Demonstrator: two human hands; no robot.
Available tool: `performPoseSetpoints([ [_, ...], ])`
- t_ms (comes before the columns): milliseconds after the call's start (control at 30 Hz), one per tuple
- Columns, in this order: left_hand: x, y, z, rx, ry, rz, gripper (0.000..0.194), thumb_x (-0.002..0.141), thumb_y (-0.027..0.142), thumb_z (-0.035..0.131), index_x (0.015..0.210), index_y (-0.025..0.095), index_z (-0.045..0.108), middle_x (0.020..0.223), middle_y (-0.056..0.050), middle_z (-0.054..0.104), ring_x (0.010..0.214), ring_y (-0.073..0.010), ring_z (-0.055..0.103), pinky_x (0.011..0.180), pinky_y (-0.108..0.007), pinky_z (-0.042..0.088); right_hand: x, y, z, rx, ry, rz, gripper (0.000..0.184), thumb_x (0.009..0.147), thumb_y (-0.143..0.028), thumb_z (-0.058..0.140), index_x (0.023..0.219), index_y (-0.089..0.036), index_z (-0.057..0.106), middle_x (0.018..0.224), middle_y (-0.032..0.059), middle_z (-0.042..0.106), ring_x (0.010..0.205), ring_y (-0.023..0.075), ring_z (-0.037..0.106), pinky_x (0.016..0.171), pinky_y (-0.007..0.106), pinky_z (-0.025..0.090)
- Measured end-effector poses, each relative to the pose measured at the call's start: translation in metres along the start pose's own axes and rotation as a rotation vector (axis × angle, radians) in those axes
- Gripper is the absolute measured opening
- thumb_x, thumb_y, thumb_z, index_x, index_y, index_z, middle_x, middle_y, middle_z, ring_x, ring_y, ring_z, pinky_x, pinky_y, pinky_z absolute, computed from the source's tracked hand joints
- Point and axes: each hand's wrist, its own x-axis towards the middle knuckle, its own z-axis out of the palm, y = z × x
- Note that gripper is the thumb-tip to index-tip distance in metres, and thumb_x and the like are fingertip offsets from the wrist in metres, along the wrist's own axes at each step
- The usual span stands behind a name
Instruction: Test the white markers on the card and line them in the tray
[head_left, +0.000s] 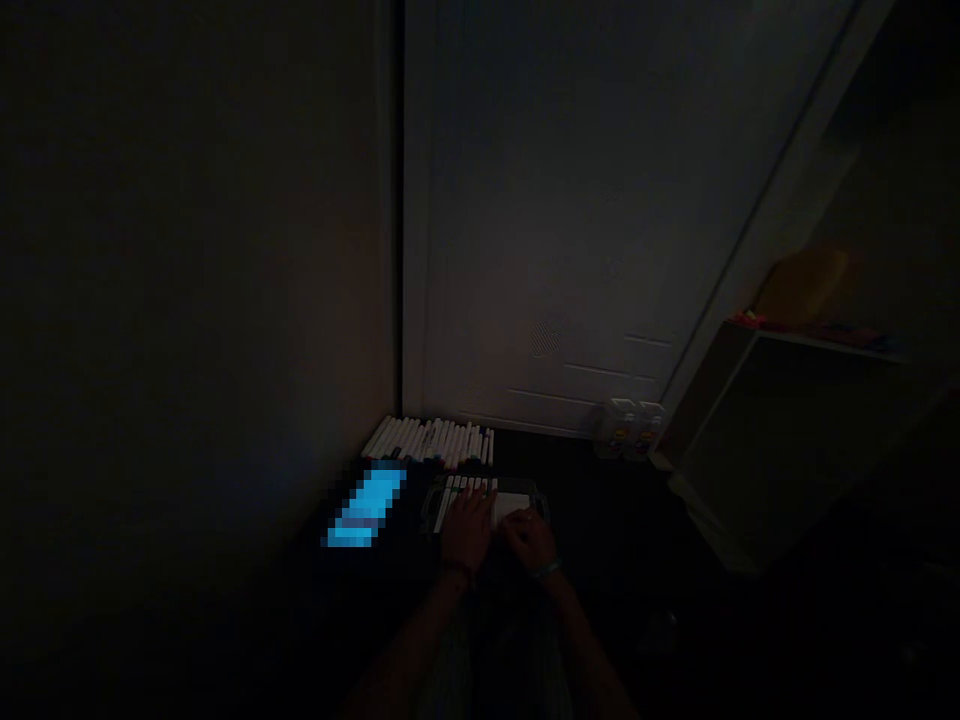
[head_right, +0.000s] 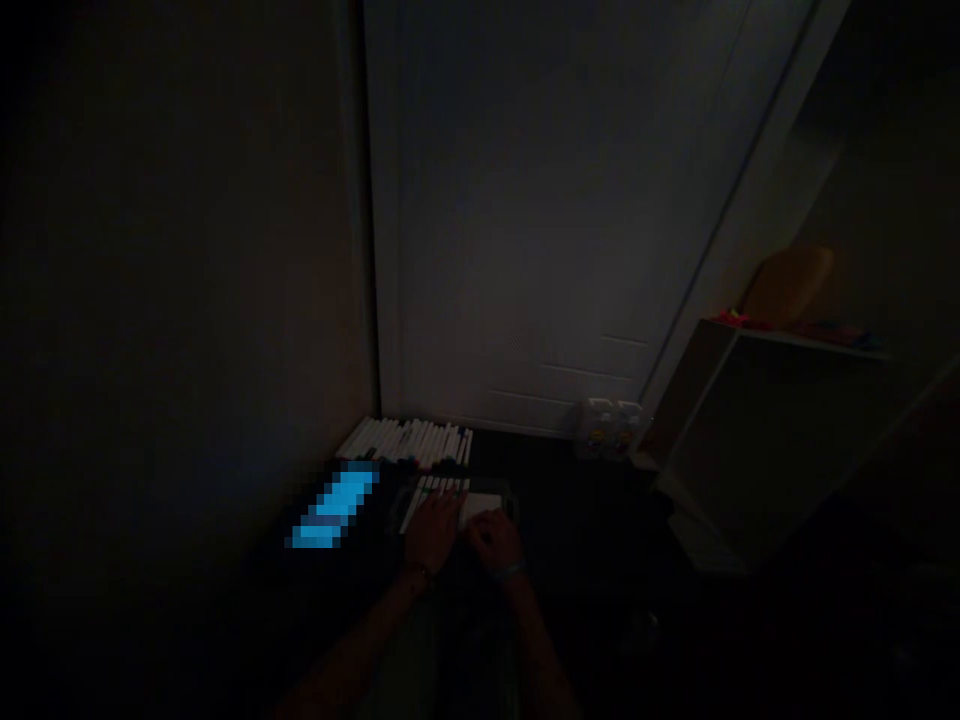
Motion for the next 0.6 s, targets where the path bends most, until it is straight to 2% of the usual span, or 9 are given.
performPoseSetpoints([
  [200, -0.0004, 0.0015, -0.0008, 0.086, -0.035, -0.010, 0.046, 0.081, 0.016, 0.040, 0.125, 0.029, 0.040, 0.130, 0.001, 0.044, 0.121, -0.0207, 0.034, 0.099, -0.040, 0.026, 0.0001, -0.0003, -0.0010, -0.039, -0.067, 0.017, 0.030, 0.086, -0.027, 0.042, 0.076, -0.026, 0.070, 0.079, 0.0003, 0.067, 0.080, 0.0139, 0.056, 0.075, 0.024, 0.039],
  [400, -0.0015, 0.0012, 0.0006, 0.088, -0.020, 0.006, 0.045, 0.082, 0.017, 0.037, 0.125, 0.031, 0.039, 0.130, 0.003, 0.043, 0.122, -0.0209, 0.032, 0.099, -0.041, 0.026, -0.0017, 0.0014, 0.0016, -0.069, -0.014, 0.042, 0.030, 0.086, -0.026, 0.041, 0.079, -0.023, 0.070, 0.078, 0.0017, 0.067, 0.081, 0.0142, 0.057, 0.075, 0.024, 0.040],
  [600, -0.0010, -0.0002, 0.0026, 0.064, -0.019, 0.014, 0.044, 0.081, 0.018, 0.039, 0.123, 0.031, 0.042, 0.131, 0.003, 0.042, 0.122, -0.0204, 0.032, 0.099, -0.041, 0.025, -0.0016, -0.0018, -0.0015, -0.063, -0.055, 0.050, 0.033, 0.088, -0.025, 0.037, 0.082, -0.024, 0.069, 0.077, 0.0011, 0.068, 0.079, 0.0136, 0.059, 0.076, 0.024, 0.041],
])
